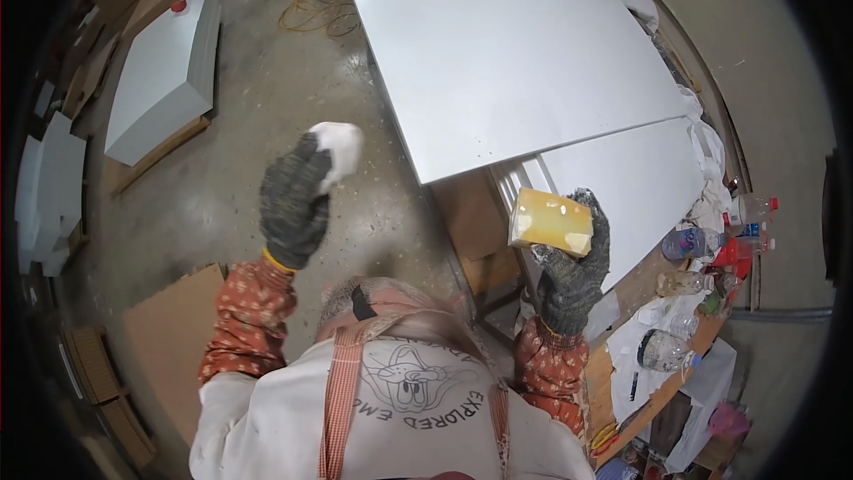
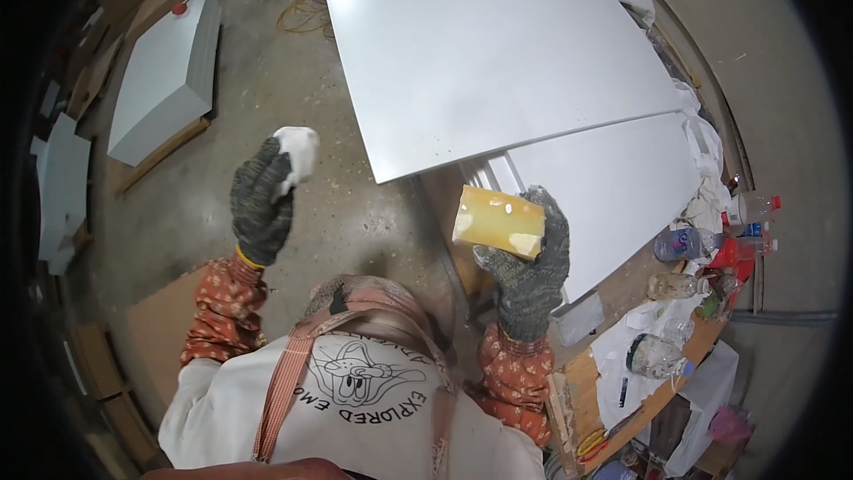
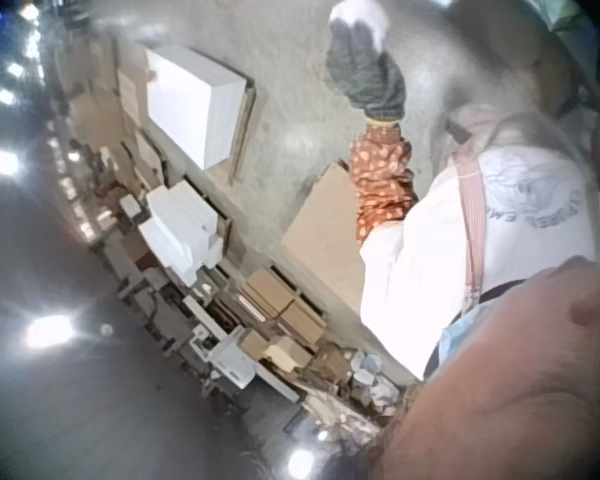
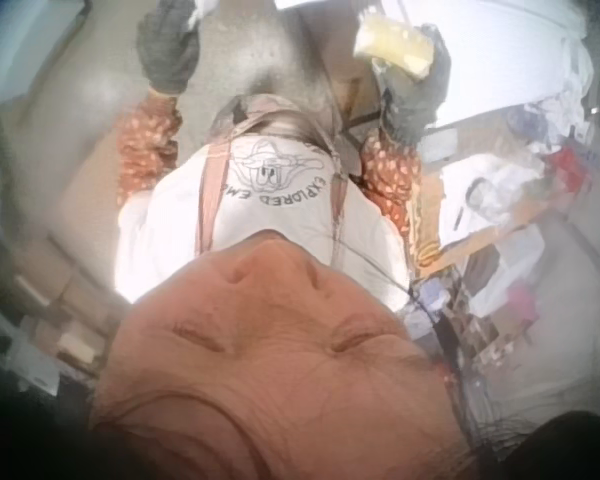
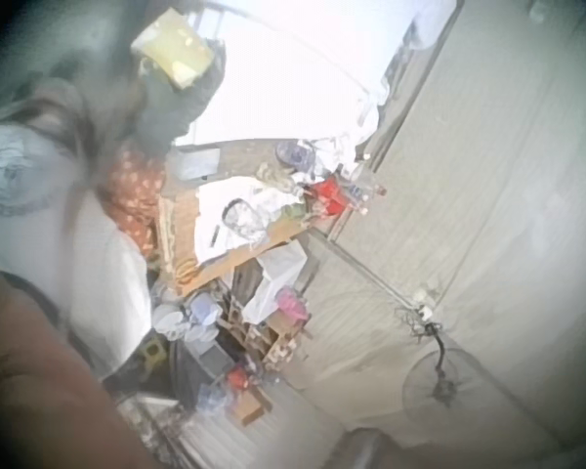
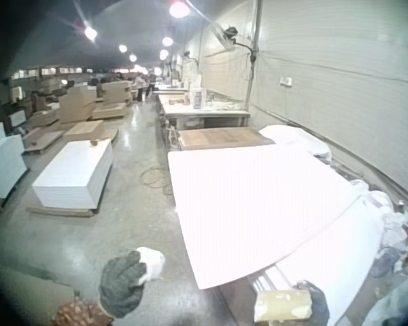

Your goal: The person sands the edges of white panels using a sanding block, scrapes them with a putty knife, and wipes them down with a cloth and liquid from a bottle.

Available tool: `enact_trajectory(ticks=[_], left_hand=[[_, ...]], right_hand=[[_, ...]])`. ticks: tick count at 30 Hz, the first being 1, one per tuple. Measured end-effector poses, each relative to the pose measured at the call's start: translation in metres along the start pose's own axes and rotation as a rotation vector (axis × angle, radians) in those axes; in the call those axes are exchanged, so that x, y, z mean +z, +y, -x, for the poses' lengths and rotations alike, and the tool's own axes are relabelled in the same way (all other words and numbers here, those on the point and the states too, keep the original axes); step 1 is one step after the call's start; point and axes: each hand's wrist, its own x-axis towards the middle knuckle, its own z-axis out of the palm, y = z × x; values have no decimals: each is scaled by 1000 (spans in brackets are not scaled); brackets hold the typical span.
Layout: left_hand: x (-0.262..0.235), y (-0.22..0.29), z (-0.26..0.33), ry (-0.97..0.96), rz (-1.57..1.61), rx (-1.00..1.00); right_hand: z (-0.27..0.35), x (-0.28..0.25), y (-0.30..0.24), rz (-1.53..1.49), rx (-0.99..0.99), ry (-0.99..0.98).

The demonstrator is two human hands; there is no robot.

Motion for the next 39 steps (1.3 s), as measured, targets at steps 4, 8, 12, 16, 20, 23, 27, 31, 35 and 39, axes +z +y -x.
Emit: enact_trajectory(ticks=[4, 8, 12, 16, 20, 23, 27, 31, 35, 39], left_hand=[[29, 37, -20, -11, -29, 314], [64, -8, -14, -2, 27, 101], [47, -58, -12, 224, 92, -150], [61, -7, -20, 57, 138, 290], [78, -31, -55, -83, 167, 426], [97, -98, -93, -44, 183, 288], [97, -124, -135, -43, -66, 393], [116, -130, -140, -64, 64, 829], [133, -194, -188, -193, 74, 602], [189, -299, -249, -70, -173, 482]], right_hand=[[-13, 13, 4, 149, -141, -58], [-17, 22, 0, 364, -305, -111], [-7, 39, 13, 297, -359, -68], [-14, 62, 13, 128, -243, 1], [-31, 61, 9, 283, -296, 96], [-37, 48, 12, 331, -307, 146], [-43, 60, 8, 398, -288, 356], [-49, 98, -8, 545, -244, 497], [-55, 116, -10, 827, -290, 526], [-48, 124, -3, 989, -297, 503]])
